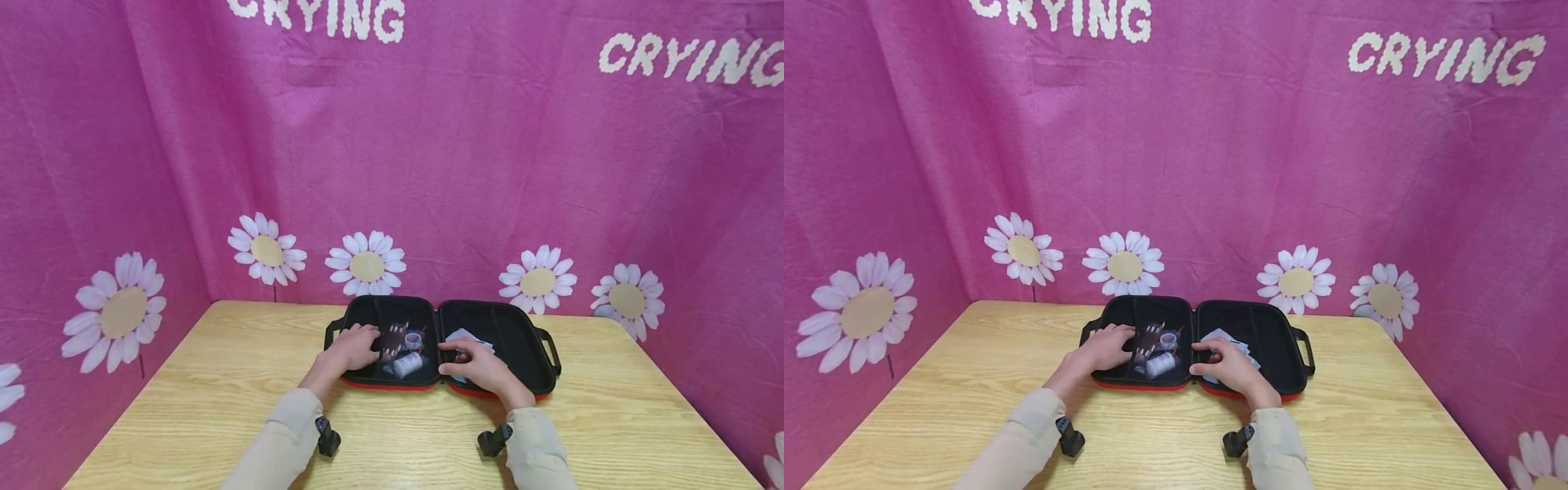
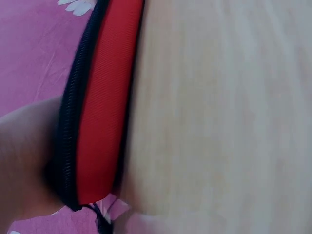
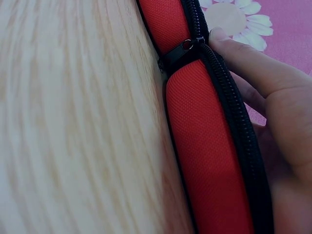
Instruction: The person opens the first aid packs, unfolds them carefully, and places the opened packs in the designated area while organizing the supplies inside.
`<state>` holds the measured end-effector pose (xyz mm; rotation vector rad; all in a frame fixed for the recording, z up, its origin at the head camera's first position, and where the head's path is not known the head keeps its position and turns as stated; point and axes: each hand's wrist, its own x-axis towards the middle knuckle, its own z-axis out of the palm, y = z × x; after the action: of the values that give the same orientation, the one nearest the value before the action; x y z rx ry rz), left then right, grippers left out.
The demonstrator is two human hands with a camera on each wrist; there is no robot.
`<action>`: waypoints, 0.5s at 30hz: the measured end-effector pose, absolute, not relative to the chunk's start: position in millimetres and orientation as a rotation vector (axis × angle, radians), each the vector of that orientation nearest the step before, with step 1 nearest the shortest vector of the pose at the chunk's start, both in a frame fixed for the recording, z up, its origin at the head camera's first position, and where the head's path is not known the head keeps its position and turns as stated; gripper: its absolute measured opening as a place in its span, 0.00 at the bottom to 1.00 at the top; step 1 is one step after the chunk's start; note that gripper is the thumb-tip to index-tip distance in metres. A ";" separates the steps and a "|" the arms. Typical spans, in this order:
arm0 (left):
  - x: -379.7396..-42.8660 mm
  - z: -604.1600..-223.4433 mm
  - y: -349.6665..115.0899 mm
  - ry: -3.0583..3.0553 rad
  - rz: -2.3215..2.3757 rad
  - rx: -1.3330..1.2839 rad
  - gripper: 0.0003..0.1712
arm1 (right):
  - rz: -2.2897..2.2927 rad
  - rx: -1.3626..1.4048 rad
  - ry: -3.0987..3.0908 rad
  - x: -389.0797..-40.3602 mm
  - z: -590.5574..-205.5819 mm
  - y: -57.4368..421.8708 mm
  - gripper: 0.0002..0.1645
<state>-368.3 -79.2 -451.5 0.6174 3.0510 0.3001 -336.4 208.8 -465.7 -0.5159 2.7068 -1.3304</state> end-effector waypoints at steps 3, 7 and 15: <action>-367.3 -451.8 -74.2 3.117 0.288 0.563 0.26 | -1.331 -0.512 2.707 -336.4 -465.4 207.8 0.31; -367.2 -452.0 -65.6 3.192 0.249 0.490 0.24 | -1.333 -0.532 2.706 -336.0 -464.8 206.9 0.32; -370.5 -444.7 -68.5 3.100 0.358 0.498 0.23 | -1.341 -0.527 2.706 -335.0 -464.7 208.5 0.31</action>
<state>-370.5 -68.5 -444.7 0.4982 3.1001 0.3585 -335.0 208.5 -464.7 -0.5274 2.7062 -1.3414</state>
